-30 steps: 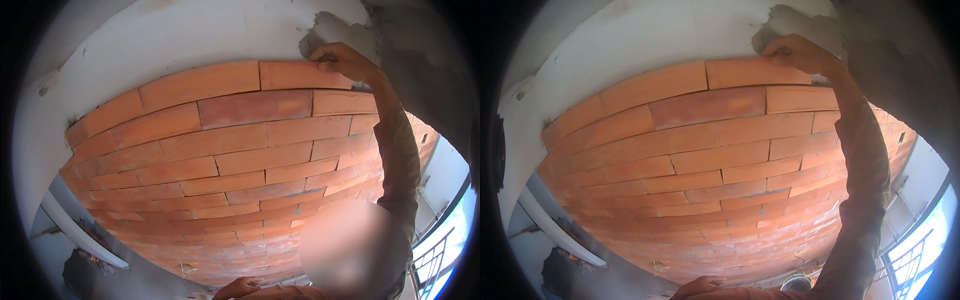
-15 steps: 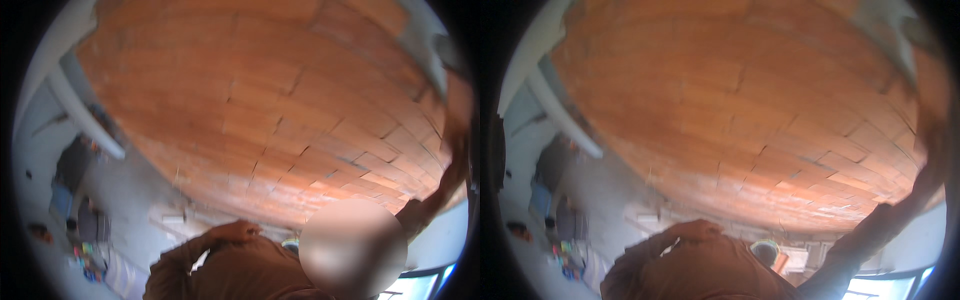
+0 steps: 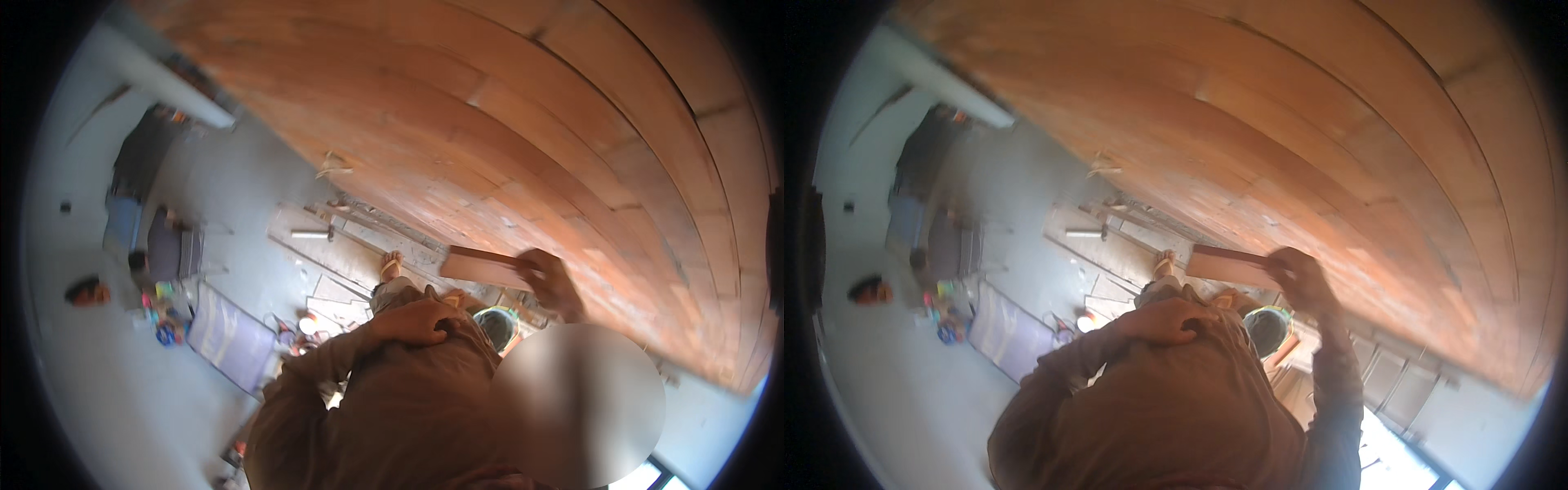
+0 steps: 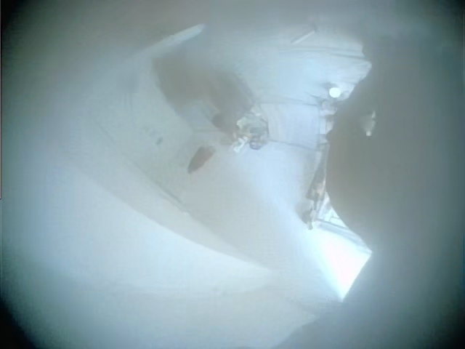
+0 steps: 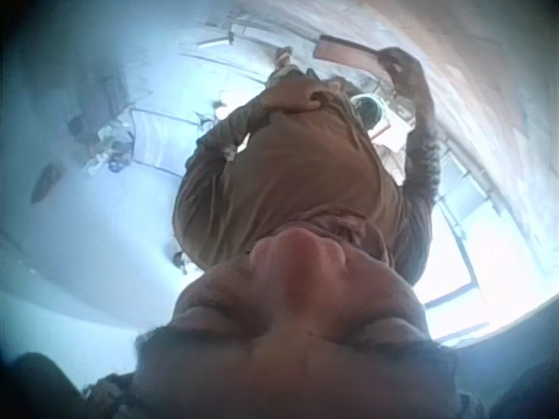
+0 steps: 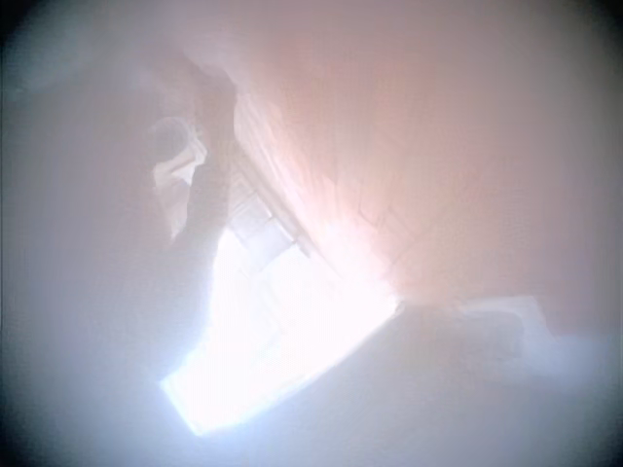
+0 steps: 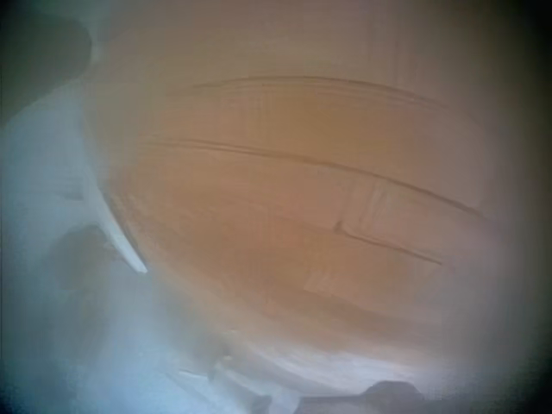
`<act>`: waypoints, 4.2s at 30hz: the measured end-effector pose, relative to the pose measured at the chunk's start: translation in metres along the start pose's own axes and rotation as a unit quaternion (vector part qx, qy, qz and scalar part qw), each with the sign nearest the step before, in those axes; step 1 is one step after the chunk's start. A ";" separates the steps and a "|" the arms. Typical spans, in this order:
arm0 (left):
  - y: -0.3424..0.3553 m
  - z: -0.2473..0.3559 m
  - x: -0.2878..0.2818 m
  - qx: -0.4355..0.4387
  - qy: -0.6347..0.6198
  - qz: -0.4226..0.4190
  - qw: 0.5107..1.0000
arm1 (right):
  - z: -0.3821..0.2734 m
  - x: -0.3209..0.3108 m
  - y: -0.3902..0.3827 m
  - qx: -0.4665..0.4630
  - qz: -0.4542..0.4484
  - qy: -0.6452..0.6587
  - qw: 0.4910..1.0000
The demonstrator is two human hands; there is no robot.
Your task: The person applies cement to the back of rectangular terracotta tiles using a trowel and places them onto a curved wall surface. They repeatedly pick up tiles, apply adhesive, and press the tiles into place to form a continuous pattern.
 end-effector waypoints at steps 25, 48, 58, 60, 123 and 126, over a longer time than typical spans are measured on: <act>0.161 -0.067 0.033 -0.302 0.252 -0.278 0.876 | 0.212 0.523 -0.301 0.843 0.249 0.240 0.411; 0.235 -0.421 0.350 -0.128 0.284 -0.632 0.710 | 0.672 0.713 -0.429 0.784 0.299 0.296 0.457; 0.264 -0.421 0.358 -0.177 0.248 -0.602 0.738 | 0.726 0.755 -0.408 0.757 0.387 0.249 0.463; 0.267 -0.417 0.358 -0.179 0.259 -0.596 0.739 | 0.727 0.755 -0.417 0.790 0.436 0.232 0.363; 0.224 0.299 0.051 0.365 -0.048 -0.090 0.925 | 0.070 -0.115 -0.253 -0.172 0.740 0.407 0.507; 0.199 0.352 0.044 0.442 -0.005 -0.080 0.893 | 0.066 -0.173 -0.269 -0.217 0.698 0.337 0.594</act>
Point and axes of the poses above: each hand's wrist, its own y-axis towards the middle knuckle, its own x-axis out of the palm, z = x × y, the point moved 3 cm from there along y, towards the middle knuckle, and after that the axes turned 11 degrees about -y, right-handed, at the moved point
